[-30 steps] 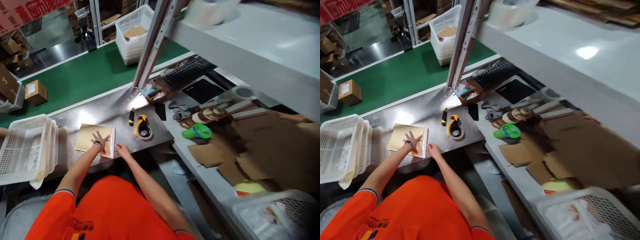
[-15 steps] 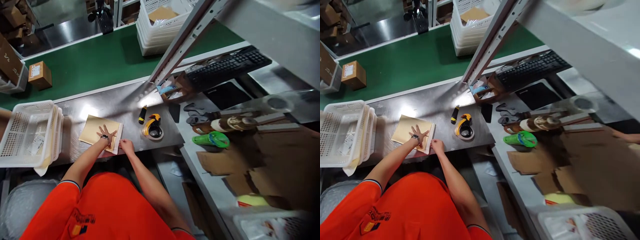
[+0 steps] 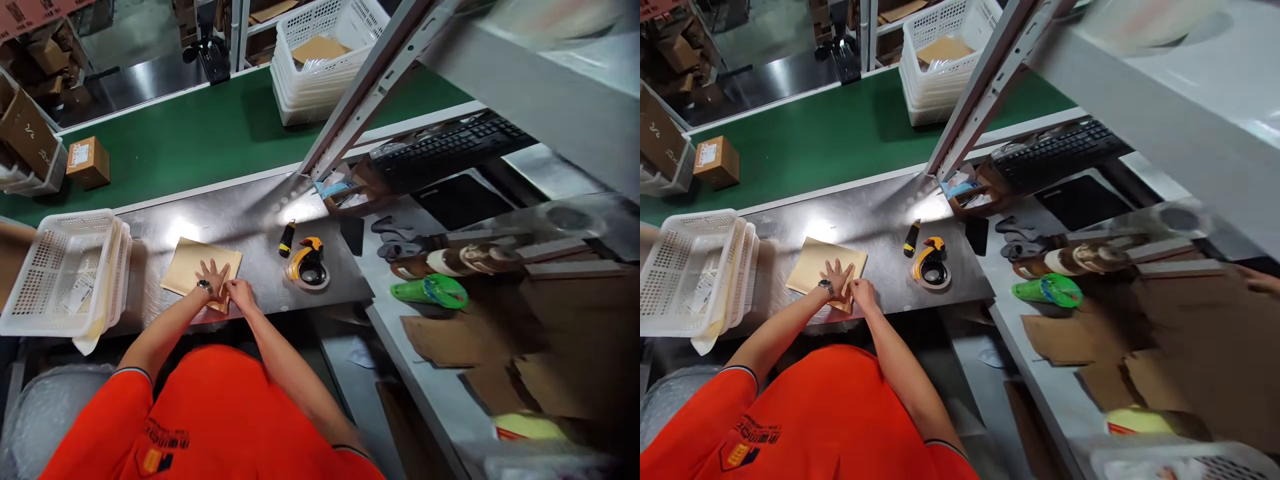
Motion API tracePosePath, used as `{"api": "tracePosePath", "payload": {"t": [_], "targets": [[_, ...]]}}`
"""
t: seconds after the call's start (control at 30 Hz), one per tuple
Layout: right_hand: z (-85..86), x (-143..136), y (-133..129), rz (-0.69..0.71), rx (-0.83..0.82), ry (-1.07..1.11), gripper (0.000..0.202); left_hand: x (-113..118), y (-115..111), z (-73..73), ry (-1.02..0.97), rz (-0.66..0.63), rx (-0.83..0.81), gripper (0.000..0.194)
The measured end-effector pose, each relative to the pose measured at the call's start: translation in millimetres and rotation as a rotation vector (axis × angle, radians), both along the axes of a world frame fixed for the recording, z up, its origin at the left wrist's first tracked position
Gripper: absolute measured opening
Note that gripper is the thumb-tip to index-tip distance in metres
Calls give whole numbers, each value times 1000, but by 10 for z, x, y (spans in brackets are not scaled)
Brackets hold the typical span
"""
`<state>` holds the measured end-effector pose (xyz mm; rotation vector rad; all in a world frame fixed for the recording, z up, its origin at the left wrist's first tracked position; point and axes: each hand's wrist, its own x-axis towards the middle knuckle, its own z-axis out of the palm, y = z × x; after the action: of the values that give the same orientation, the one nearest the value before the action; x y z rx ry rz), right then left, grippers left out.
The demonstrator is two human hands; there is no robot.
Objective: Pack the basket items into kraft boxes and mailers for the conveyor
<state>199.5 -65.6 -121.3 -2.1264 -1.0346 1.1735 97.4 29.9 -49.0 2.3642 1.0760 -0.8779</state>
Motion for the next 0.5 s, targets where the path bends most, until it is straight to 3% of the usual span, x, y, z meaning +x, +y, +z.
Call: {"api": "tracePosePath", "payload": {"t": [0.17, 0.33, 0.5], "targets": [[33, 130, -71, 188, 73, -145, 29, -239, -20, 11, -83, -8, -13, 96], [-6, 352, -102, 329, 232, -230, 38, -373, -332, -188, -127, 27, 54, 112], [-155, 581, 23, 487, 273, -257, 74, -501, -541, -327, -119, 40, 89, 93]]}}
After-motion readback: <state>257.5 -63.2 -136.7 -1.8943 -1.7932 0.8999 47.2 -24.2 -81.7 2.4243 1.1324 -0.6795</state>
